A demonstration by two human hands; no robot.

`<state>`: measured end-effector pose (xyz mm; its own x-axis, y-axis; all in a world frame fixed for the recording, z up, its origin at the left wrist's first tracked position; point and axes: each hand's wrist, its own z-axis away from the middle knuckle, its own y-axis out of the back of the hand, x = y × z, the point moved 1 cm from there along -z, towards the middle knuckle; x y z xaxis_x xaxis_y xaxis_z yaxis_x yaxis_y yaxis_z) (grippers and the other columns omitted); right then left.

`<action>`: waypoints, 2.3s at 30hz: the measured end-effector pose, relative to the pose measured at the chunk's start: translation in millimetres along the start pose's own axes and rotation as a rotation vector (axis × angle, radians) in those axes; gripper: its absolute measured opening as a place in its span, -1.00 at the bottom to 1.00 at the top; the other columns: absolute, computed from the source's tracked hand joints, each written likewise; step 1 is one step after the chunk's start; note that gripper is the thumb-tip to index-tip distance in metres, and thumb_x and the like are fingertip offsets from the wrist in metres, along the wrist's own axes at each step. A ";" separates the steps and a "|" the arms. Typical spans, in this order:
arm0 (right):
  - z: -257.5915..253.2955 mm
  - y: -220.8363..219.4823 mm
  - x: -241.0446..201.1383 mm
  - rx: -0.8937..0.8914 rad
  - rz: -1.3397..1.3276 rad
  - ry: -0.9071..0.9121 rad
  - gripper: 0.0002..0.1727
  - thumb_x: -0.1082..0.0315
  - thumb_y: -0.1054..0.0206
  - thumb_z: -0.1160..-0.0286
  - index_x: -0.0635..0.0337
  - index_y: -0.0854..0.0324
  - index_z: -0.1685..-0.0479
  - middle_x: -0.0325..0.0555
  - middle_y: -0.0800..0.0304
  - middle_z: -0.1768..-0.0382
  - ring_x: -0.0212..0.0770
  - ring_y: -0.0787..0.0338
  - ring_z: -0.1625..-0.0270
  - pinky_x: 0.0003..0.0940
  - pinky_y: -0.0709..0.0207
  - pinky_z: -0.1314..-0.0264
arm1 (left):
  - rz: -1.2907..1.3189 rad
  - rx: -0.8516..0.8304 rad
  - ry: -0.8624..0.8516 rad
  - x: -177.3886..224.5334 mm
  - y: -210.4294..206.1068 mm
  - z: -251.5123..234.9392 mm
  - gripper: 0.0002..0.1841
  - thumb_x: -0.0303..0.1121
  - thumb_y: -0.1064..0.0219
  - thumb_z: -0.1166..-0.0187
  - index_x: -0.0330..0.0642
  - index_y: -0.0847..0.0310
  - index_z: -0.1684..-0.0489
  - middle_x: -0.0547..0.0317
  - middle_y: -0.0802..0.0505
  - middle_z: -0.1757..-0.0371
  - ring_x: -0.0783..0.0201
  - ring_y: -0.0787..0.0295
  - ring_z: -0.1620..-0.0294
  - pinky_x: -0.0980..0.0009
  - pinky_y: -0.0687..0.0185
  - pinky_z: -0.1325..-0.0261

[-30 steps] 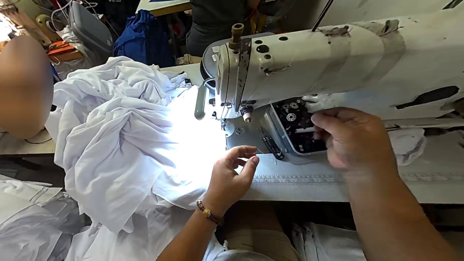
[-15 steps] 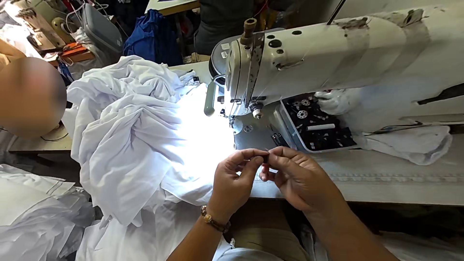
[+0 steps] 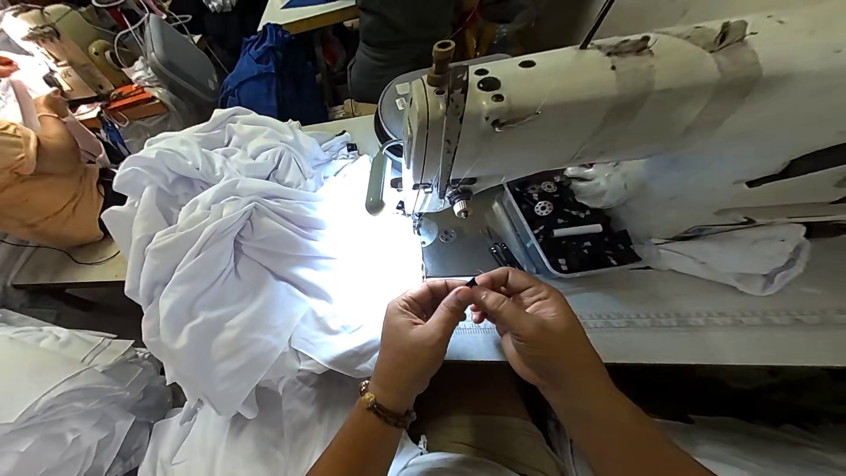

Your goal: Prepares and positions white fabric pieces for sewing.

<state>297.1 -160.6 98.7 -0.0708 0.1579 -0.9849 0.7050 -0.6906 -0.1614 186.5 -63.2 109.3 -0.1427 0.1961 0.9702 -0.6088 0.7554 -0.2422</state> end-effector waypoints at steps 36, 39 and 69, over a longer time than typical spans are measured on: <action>-20.9 14.5 -3.8 -0.169 0.662 0.281 -0.89 0.26 -0.26 -0.39 0.00 -0.66 0.40 -0.30 -0.69 -0.01 -0.56 -0.64 0.02 -0.68 -0.49 0.09 | -0.230 -0.037 0.058 -1.6 15.3 -8.8 -0.88 -0.44 -0.34 -0.67 -0.27 -0.79 0.14 0.18 -0.82 0.37 0.46 -0.68 0.47 0.56 -0.64 0.35; -33.1 17.4 -3.1 -0.148 0.560 0.160 -0.89 0.30 -0.26 -0.41 0.04 -0.64 0.41 -0.28 -0.73 0.01 -0.54 -0.71 0.09 -0.65 -0.59 0.19 | -0.590 -0.158 -0.205 9.0 36.5 -45.1 -0.80 -0.41 -0.26 -0.71 -0.30 -0.82 0.04 0.17 -0.88 0.31 0.48 -0.73 0.36 0.54 -0.66 0.20; -131.4 -38.5 21.0 -0.075 0.906 -0.444 -0.83 0.35 -0.36 -0.64 0.31 -0.64 0.19 -0.12 -0.68 0.60 -0.34 -0.63 0.70 -0.41 -0.58 0.62 | -1.350 -0.330 -0.443 -33.9 79.8 -99.2 -0.47 0.01 -0.25 -0.68 -0.09 -0.64 -0.51 0.20 -0.67 -0.59 -0.02 -0.48 -0.63 -0.09 -0.25 -0.67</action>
<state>361.2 -38.0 92.5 0.2680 -0.6915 -0.6709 0.6648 -0.3712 0.6482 220.1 52.4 55.9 0.1196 -0.9227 0.3666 -0.2773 0.3235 0.9047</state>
